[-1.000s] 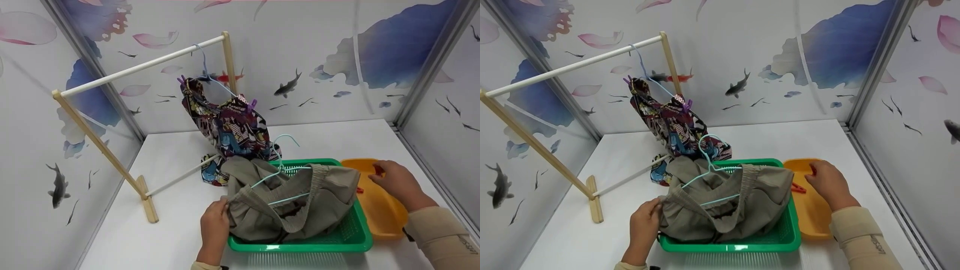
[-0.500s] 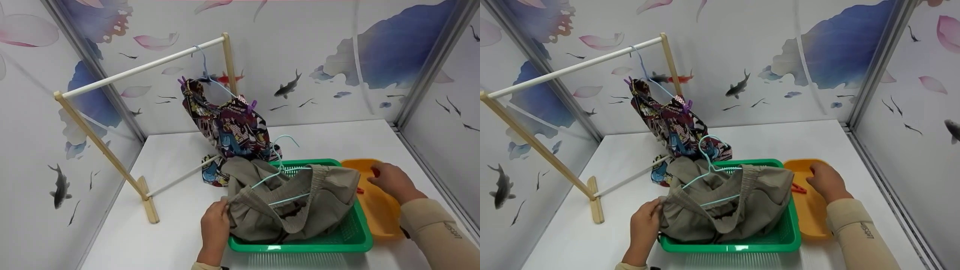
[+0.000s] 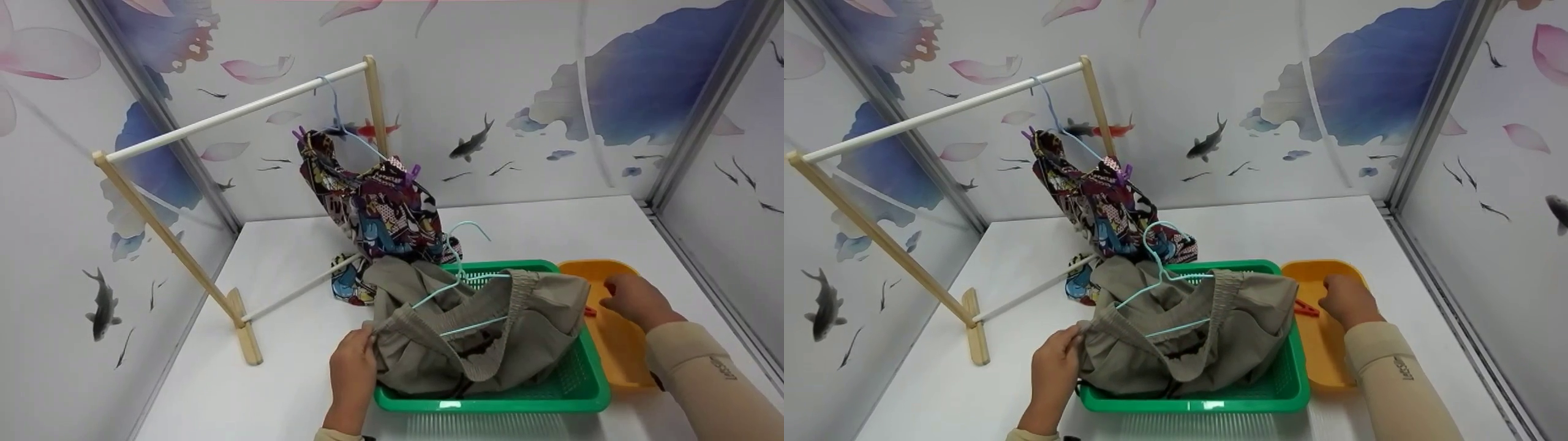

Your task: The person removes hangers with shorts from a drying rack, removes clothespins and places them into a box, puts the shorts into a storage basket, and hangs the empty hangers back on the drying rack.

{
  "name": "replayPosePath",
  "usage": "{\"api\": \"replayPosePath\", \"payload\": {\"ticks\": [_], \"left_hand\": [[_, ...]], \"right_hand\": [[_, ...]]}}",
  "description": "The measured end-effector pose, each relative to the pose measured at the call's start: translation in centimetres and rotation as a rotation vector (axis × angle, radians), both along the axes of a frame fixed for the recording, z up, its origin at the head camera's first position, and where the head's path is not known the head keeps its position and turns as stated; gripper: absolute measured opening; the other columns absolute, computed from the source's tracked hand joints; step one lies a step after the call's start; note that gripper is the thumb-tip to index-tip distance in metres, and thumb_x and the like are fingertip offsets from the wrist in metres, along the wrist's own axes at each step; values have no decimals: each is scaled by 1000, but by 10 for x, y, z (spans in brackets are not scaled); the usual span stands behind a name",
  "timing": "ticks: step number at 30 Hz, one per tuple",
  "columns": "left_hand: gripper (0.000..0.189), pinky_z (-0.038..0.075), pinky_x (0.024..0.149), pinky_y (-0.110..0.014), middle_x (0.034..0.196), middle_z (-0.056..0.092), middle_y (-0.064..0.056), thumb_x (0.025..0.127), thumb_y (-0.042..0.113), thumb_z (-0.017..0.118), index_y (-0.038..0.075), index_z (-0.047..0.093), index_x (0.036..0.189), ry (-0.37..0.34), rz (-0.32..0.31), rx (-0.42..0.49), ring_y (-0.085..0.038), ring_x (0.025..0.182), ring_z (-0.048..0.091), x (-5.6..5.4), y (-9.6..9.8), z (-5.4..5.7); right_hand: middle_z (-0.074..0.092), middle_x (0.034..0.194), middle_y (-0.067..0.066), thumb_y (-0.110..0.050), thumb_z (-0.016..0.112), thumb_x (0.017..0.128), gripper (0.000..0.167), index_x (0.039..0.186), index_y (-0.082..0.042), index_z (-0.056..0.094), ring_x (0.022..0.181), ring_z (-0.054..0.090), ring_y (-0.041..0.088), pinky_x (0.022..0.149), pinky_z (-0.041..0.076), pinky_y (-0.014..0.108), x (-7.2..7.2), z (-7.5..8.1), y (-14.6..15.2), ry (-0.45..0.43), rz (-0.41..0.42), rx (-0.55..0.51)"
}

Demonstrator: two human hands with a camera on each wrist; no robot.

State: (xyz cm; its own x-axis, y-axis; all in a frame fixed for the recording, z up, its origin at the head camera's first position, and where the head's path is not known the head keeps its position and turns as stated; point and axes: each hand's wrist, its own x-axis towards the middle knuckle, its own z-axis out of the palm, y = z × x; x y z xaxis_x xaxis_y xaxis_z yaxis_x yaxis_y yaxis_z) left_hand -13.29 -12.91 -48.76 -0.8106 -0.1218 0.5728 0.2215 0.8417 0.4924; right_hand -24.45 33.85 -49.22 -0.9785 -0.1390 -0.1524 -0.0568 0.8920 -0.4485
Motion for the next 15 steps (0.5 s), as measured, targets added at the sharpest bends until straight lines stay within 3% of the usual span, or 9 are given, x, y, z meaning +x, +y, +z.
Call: {"api": "replayPosePath", "payload": {"ticks": [9, 15], "left_hand": [[14, 57, 71, -34, 84, 70, -10, 79, -8, 71, -3, 72, 93, 15, -7, 7, -24, 82, 69, 0, 0, -1], [14, 57, 72, -35, 85, 70, -9, 79, -6, 72, -2, 72, 93, 5, 0, -5, -24, 82, 69, 1, 0, -1]], "right_hand": [[60, 96, 33, -4, 67, 84, 34, 105, 19, 56, 81, 58, 39, 75, 51, 57, -1, -8, -6, 14, 51, 67], [57, 105, 39, -1, 67, 85, 37, 110, 22, 53, 91, 58, 50, 78, 51, 58, -1, -12, -8, -30, 51, 77]]}}
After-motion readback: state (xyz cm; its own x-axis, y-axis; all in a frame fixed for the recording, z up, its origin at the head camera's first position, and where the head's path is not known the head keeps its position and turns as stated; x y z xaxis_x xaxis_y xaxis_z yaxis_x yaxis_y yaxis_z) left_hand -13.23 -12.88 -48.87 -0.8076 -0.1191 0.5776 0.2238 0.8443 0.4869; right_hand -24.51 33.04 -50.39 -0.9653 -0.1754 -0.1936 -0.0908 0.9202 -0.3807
